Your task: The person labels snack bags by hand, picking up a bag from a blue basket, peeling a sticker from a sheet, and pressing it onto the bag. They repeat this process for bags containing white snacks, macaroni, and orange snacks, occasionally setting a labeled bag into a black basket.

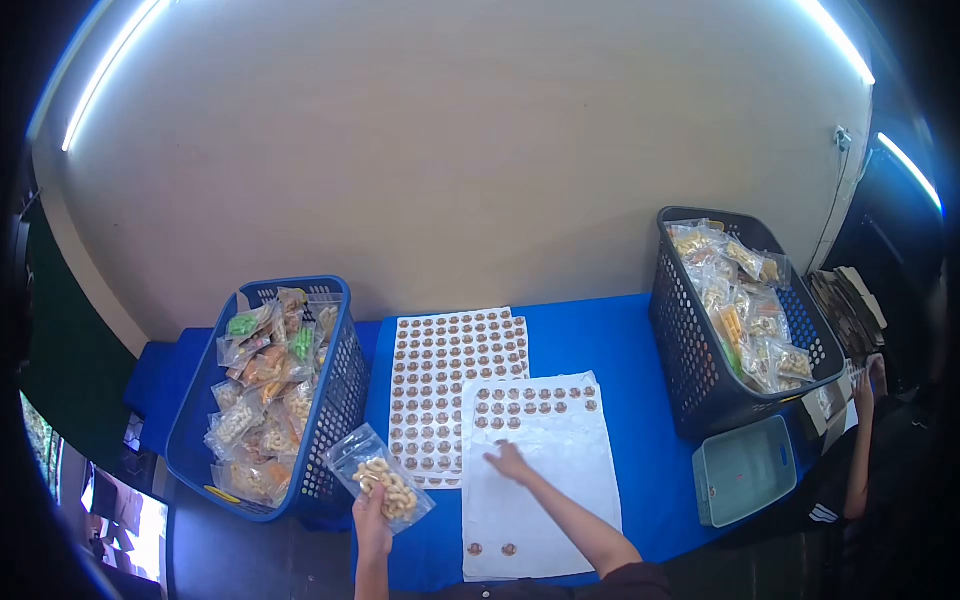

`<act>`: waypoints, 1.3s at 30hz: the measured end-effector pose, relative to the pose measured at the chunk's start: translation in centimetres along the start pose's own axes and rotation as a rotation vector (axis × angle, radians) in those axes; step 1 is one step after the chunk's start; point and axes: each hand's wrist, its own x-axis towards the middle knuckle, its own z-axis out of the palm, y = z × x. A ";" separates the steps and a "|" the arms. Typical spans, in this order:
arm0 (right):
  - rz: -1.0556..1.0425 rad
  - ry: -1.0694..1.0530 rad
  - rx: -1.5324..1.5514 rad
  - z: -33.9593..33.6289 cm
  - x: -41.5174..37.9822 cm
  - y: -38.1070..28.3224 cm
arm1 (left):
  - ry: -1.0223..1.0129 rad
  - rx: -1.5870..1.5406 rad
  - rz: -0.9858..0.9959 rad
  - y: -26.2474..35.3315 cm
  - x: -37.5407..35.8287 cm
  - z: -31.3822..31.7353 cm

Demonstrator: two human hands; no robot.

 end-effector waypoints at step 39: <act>-0.152 0.132 0.478 -4.6 -4.6 -1.4 | -0.118 0.031 -0.156 0.7 -1.9 0.4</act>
